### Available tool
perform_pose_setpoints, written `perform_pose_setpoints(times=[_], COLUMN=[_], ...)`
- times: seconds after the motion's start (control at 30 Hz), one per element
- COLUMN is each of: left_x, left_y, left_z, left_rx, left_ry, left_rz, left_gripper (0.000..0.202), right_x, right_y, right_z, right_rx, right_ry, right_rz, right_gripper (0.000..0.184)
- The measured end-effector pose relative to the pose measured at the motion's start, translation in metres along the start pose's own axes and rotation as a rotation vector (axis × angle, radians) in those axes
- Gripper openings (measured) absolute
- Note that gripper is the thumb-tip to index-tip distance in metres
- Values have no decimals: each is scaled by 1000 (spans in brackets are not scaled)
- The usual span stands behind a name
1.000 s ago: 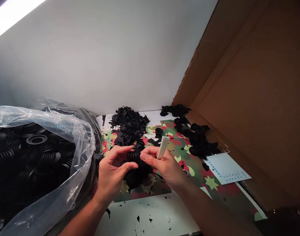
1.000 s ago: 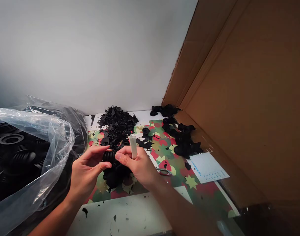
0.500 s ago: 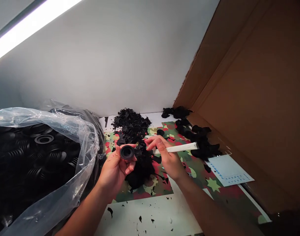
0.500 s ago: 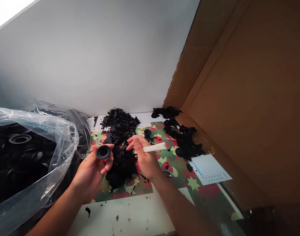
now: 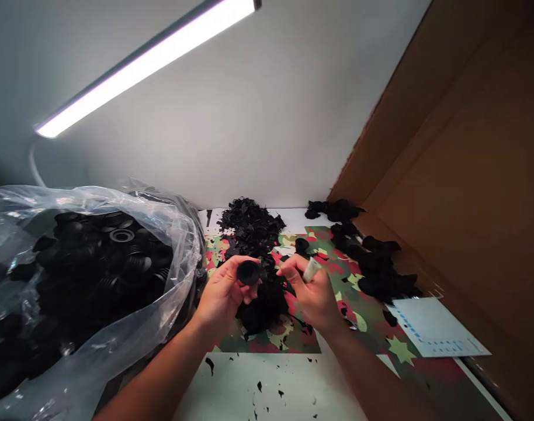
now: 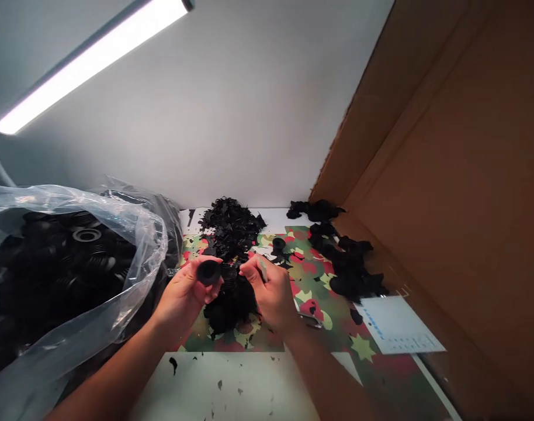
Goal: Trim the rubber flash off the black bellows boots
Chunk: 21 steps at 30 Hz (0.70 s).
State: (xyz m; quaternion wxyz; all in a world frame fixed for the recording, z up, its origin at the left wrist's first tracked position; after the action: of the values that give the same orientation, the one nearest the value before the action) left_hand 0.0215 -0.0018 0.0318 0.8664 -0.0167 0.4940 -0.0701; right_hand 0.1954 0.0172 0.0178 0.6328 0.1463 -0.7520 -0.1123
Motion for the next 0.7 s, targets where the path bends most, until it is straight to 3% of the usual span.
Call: perform_pose_setpoints(times=[0.3,0.4,0.47,0.53,0.6,0.63,0.7], left_x=[17,8,-13,-47,-89,-110,-146], left_y=[-10,-26,-43,-63,-79,-82,-76], left_z=[3,9,12,13,7,1,-16], left_rx=[90,118,84,-24,-234,-392,-708], left_ry=[189,195,357,711,1099,1280,1585], left_rz=[191,255,382,626,906,959,879], left_gripper=[49,53,49,30,11,10,14], right_x=[3,-2,-5,-6,-5,-4,-2], right_y=[-11,-12,-10,-8,-6,-5,-4], right_z=[11,5,0,-3,-5,-6,-6], right_rx=[236,159,95,70,52,36,35], right_ry=[137,136,63,14,-7,-18,-33], right_rz=[174,146,108,98,102,102,90], right_gripper=[57,49,46,50,56,60,63])
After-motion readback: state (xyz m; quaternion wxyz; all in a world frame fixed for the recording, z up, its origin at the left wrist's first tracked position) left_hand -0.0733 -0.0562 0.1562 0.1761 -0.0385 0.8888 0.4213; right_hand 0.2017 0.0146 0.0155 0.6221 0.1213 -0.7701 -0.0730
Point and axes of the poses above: each hand's wrist, its own y-axis towards the middle knuckle, its own z-axis out of the palm, x = y × z, the point moved 1 cm from there along y, towards the middle knuckle, and after that the axes turned 1 degree about z, right-handed, at the moved point
